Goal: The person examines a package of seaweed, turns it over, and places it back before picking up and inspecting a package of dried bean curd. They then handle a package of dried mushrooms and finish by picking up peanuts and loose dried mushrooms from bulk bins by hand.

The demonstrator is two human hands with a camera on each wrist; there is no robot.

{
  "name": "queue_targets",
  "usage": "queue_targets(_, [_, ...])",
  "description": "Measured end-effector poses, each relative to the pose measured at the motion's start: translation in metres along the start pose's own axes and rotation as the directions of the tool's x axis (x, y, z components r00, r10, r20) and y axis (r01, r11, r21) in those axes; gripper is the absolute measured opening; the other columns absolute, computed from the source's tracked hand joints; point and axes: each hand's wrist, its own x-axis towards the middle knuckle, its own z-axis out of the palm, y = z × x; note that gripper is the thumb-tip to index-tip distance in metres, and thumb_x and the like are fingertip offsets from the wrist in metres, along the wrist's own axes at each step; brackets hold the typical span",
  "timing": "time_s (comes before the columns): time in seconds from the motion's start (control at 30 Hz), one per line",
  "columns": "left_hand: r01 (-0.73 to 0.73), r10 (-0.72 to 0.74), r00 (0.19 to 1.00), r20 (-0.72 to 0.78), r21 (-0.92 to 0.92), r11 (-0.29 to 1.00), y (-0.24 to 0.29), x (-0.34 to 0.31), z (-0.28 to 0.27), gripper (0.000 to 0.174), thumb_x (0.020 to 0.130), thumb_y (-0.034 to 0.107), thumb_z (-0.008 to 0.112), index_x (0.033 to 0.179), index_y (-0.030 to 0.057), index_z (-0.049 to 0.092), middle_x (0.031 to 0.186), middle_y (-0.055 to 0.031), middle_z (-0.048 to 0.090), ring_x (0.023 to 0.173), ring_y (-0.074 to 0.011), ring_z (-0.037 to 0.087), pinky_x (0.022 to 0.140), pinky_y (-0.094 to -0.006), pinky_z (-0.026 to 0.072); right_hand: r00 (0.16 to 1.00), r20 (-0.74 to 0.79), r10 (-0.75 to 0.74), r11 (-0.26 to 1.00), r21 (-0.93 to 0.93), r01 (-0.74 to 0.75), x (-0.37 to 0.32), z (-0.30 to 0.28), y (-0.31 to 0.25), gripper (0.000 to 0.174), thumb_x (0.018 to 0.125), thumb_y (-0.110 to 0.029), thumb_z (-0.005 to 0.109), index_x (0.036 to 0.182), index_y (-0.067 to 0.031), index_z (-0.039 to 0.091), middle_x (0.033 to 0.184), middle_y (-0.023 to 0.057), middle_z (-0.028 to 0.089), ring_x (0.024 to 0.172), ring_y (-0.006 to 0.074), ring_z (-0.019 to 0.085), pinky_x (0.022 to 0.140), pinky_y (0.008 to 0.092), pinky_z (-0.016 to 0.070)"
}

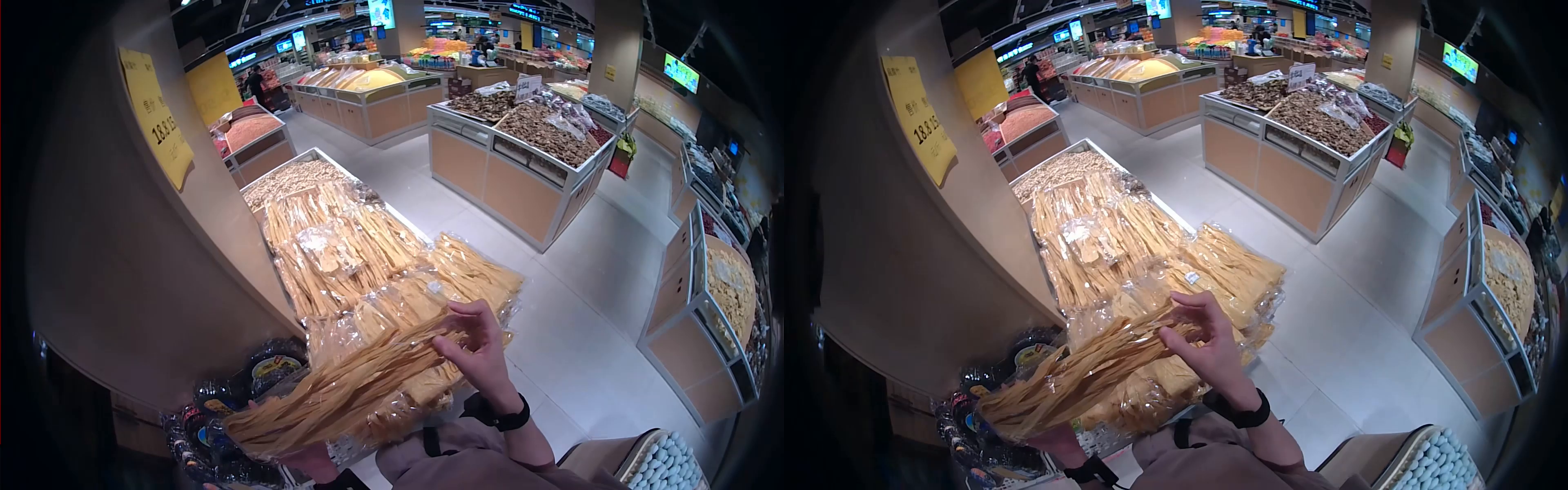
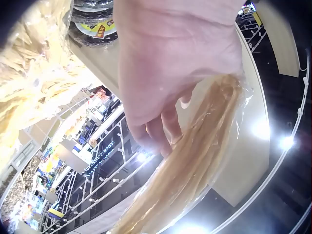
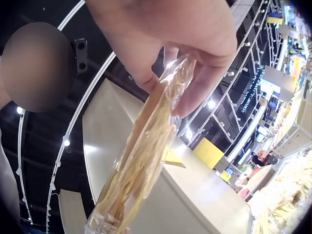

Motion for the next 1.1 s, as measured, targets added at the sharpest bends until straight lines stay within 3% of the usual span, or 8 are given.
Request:
queue_targets(0.07, [0.050,-0.193,0.980,0.053,-0.999,-0.020,0.001,-0.001,0.004,0.066,0.100,0.056,0.032,0.153,0.0164,0.025,0.155,-0.0051,0.031,0.143,-0.0255,0.030,0.122,-0.0453,0.0150,1.000,0.011,0.004,0.999,0.033,-0.005,0.001,0.000,0.003,0.044,0.085,-0.004,0.072,0.123,-0.0062,0.050,0.102,0.0063,0.063,0.097,0.0125,0.063,0.067,0.0232,0.0542])
queue_targets(0.17, [0.043,-0.360,0.925,0.123,-0.974,-0.222,0.015,-0.002,-0.004,0.066,0.102,0.055,0.028,0.153,0.0147,0.020,0.155,-0.0051,0.031,0.139,-0.0252,0.034,0.122,-0.0438,0.0183,1.000,0.029,0.008,0.997,0.078,-0.011,0.002,0.001,0.005,0.045,0.085,-0.004,0.073,0.123,-0.0070,0.050,0.103,0.0056,0.064,0.096,0.0120,0.064,0.068,0.0226,0.0523])
queue_targets(0.3, [0.117,-0.243,0.968,-0.063,-0.744,0.658,0.011,-0.015,-0.012,0.094,0.087,0.037,0.070,0.152,0.0056,0.010,0.154,-0.0171,0.027,0.139,-0.0276,0.036,0.119,-0.0437,0.0233,0.999,0.026,0.020,0.999,0.033,-0.021,0.004,0.003,0.010,0.043,0.085,-0.005,0.072,0.122,-0.0060,0.050,0.104,0.0072,0.064,0.099,0.0139,0.063,0.071,0.0251,0.0543])
queue_targets(0.43, [0.404,-0.608,0.770,0.194,-0.886,0.229,0.020,-0.013,-0.020,0.100,0.083,0.042,0.073,0.152,0.0058,0.010,0.154,-0.0186,0.027,0.139,-0.0289,0.037,0.118,-0.0450,0.0262,0.997,0.079,0.017,0.991,0.129,-0.027,0.005,0.012,0.003,0.050,0.086,-0.003,0.069,0.127,-0.0074,0.041,0.111,0.0130,0.064,0.102,0.0173,0.063,0.075,0.0276,0.0565])
queue_targets(0.83, [-0.006,-0.127,0.962,-0.243,-0.483,0.876,-0.038,-0.032,-0.005,0.083,0.092,0.047,0.059,0.152,0.0104,0.016,0.153,-0.0132,0.031,0.140,-0.0288,0.034,0.116,-0.0480,0.0297,0.997,0.060,0.057,0.991,0.120,-0.064,0.006,0.009,-0.001,0.049,0.087,0.000,0.068,0.126,-0.0078,0.040,0.108,0.0195,0.068,0.096,0.0192,0.067,0.075,0.0284,0.0575])
queue_targets(0.9, [0.238,-0.380,0.925,-0.031,-0.731,0.640,-0.045,-0.030,-0.007,0.069,0.097,0.047,0.049,0.151,0.0117,0.026,0.152,-0.0104,0.035,0.137,-0.0288,0.038,0.114,-0.0486,0.0330,0.998,0.031,0.046,0.990,0.130,-0.049,0.008,0.008,-0.001,0.047,0.087,0.000,0.068,0.126,-0.0072,0.041,0.107,0.0193,0.068,0.096,0.0191,0.067,0.076,0.0282,0.0572])
queue_targets(0.93, [0.278,-0.487,0.831,0.268,-0.959,-0.052,-0.028,-0.018,-0.027,0.061,0.099,0.048,0.045,0.147,0.0111,0.035,0.150,-0.0111,0.038,0.136,-0.0283,0.040,0.113,-0.0483,0.0354,1.000,0.000,0.018,0.993,0.115,-0.018,0.009,0.008,-0.001,0.047,0.087,0.000,0.068,0.125,-0.0068,0.042,0.107,0.0190,0.068,0.096,0.0191,0.067,0.076,0.0280,0.0569])
queue_targets(1.1, [0.267,-0.404,0.796,0.450,-0.861,-0.433,-0.016,-0.011,-0.039,0.058,0.100,0.049,0.043,0.144,0.0095,0.040,0.145,-0.0118,0.045,0.131,-0.0286,0.045,0.112,-0.0471,0.0374,0.996,-0.085,-0.021,0.999,0.029,0.023,0.013,0.002,0.007,0.042,0.089,-0.002,0.065,0.126,-0.0056,0.046,0.108,0.0136,0.066,0.096,0.0154,0.065,0.075,0.0253,0.0545])
